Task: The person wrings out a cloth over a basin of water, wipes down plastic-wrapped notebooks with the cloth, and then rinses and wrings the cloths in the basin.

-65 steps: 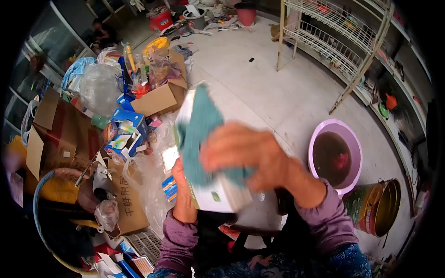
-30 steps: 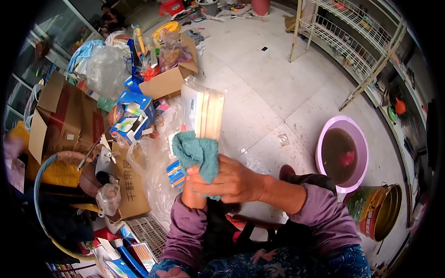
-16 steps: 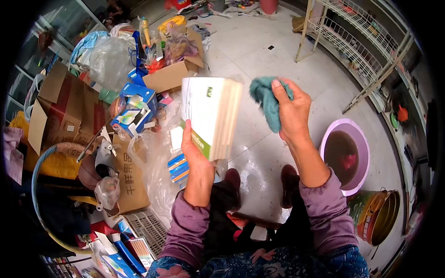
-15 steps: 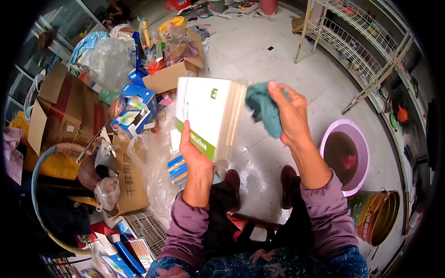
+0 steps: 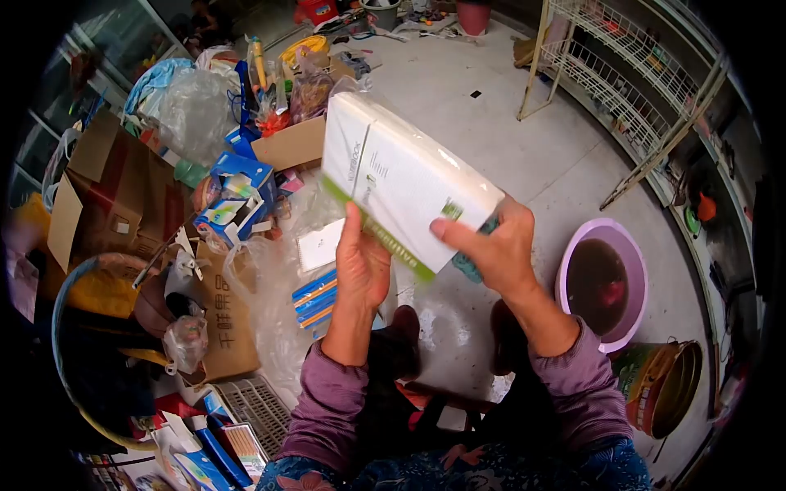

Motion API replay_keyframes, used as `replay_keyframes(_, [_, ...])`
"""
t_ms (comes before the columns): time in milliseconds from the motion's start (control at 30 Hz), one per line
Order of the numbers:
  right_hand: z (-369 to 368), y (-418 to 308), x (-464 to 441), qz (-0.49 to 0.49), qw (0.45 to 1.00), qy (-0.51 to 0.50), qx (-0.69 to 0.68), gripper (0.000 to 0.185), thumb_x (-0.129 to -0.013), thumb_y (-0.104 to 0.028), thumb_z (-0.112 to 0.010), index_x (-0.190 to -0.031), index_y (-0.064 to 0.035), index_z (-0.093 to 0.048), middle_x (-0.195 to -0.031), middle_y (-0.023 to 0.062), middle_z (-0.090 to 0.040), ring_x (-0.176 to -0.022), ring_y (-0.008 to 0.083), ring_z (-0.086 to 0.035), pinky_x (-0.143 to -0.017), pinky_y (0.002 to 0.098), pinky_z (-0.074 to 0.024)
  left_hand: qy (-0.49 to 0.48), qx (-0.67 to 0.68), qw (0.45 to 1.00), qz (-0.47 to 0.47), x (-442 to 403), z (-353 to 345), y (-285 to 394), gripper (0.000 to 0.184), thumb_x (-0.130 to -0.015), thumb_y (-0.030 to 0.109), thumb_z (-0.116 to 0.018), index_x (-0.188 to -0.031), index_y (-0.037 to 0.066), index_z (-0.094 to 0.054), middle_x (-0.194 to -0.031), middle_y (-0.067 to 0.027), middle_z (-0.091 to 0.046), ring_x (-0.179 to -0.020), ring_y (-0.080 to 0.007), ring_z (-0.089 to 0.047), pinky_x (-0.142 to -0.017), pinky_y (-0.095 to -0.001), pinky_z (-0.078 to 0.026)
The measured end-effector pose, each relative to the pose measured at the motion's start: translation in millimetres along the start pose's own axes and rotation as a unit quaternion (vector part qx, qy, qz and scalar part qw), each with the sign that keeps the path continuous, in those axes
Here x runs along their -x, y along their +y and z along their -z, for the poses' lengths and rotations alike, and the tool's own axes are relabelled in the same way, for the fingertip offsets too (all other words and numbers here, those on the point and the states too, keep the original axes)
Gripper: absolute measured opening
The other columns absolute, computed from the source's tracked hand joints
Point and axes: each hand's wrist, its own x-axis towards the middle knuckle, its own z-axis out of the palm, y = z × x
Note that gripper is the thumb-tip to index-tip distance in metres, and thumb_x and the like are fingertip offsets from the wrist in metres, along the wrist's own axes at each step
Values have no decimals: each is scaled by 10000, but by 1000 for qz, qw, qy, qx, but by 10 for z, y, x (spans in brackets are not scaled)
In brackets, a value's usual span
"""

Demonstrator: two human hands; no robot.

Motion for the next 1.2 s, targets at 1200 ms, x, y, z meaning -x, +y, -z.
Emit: replay_keyframes(1200, [-43,51,-131,364,798,-17,480,270,-686,82,-616,-945,14,-646,-1095,174,-620,-1116,326,-554,-983,379,-400,-142,221,960,98,145,105,-391,811,-860,712,-267,-1362,85,-376,-1250,-101,-489,-1111,-233,-483,-989,-379,-382])
